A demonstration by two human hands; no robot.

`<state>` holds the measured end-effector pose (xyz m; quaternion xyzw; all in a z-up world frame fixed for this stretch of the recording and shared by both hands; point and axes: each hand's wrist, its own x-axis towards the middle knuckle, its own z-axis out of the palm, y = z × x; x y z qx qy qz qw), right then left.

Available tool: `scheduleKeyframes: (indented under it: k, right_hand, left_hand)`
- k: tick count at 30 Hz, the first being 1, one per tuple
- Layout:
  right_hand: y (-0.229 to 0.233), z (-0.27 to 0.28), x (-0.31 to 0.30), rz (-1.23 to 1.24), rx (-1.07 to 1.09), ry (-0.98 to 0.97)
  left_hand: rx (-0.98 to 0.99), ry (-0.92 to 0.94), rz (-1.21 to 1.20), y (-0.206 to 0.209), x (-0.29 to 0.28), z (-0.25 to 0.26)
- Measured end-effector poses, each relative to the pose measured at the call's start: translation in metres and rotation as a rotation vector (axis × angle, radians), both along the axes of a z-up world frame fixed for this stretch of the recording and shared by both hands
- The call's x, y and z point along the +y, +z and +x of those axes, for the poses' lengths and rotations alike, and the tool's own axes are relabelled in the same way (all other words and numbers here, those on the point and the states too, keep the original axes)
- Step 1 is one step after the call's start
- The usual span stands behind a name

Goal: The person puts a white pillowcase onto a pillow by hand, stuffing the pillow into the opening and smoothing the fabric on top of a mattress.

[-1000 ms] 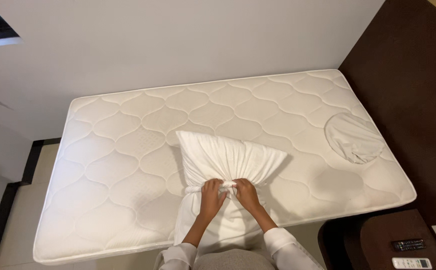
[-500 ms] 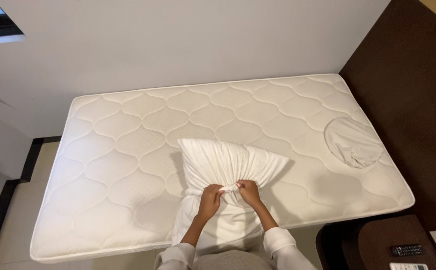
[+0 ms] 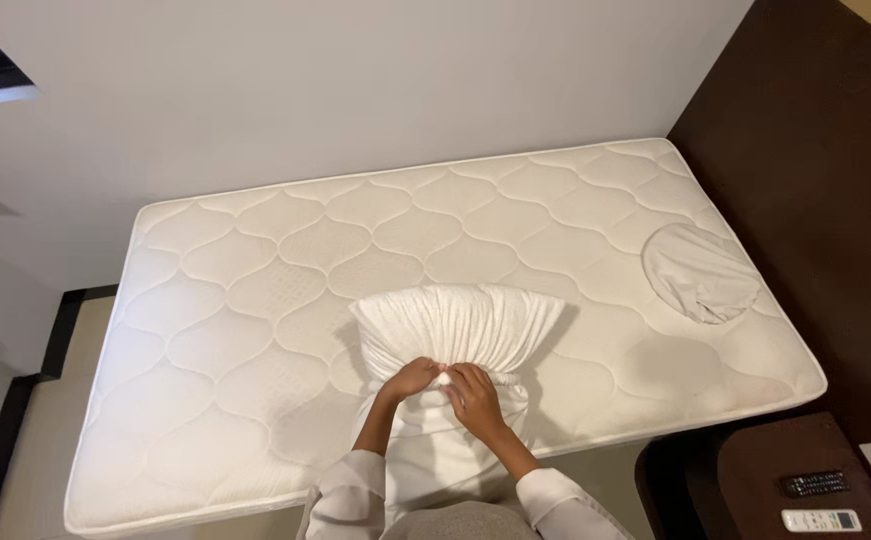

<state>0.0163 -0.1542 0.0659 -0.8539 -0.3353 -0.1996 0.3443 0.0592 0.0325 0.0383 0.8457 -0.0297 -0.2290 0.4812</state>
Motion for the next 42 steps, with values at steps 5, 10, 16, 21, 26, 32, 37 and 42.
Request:
scheduleKeyframes:
  k: [5, 10, 16, 21, 26, 32, 37, 42]
  right_hand:
    - [-0.012, 0.01, 0.002, -0.069, -0.098, -0.041]
    - [-0.017, 0.018, -0.001, -0.104, -0.081, 0.009]
    - [-0.039, 0.031, -0.004, -0.124, 0.006, -0.017]
    - [-0.053, 0.049, -0.011, -0.092, 0.183, -0.082]
    - [-0.069, 0.065, -0.013, 0.024, 0.586, -0.225]
    - [-0.136, 0.103, -0.025, 0.066, 0.916, -0.325]
    - [-0.103, 0.099, -0.039, 0.125, 0.914, -0.293]
    - [-0.041, 0.052, -0.029, 0.098, 0.447, -0.185]
  left_hand:
    - [0.166, 0.072, -0.1, -0.038, 0.006, 0.018]
    - [0.181, 0.04, -0.098, -0.043, 0.008, 0.025]
    - [0.002, -0.005, -0.016, -0.022, -0.003, 0.006]
    - [-0.452, 0.164, 0.288, 0.027, -0.008, -0.051]
    - [-0.808, 0.39, 0.464, -0.021, -0.009, -0.062]
    - [-0.905, 0.42, 0.433, -0.028, -0.02, -0.051]
    - [-0.686, 0.25, 0.256, -0.029, -0.009, -0.036]
    - [-0.404, 0.167, 0.125, -0.038, 0.005, -0.015]
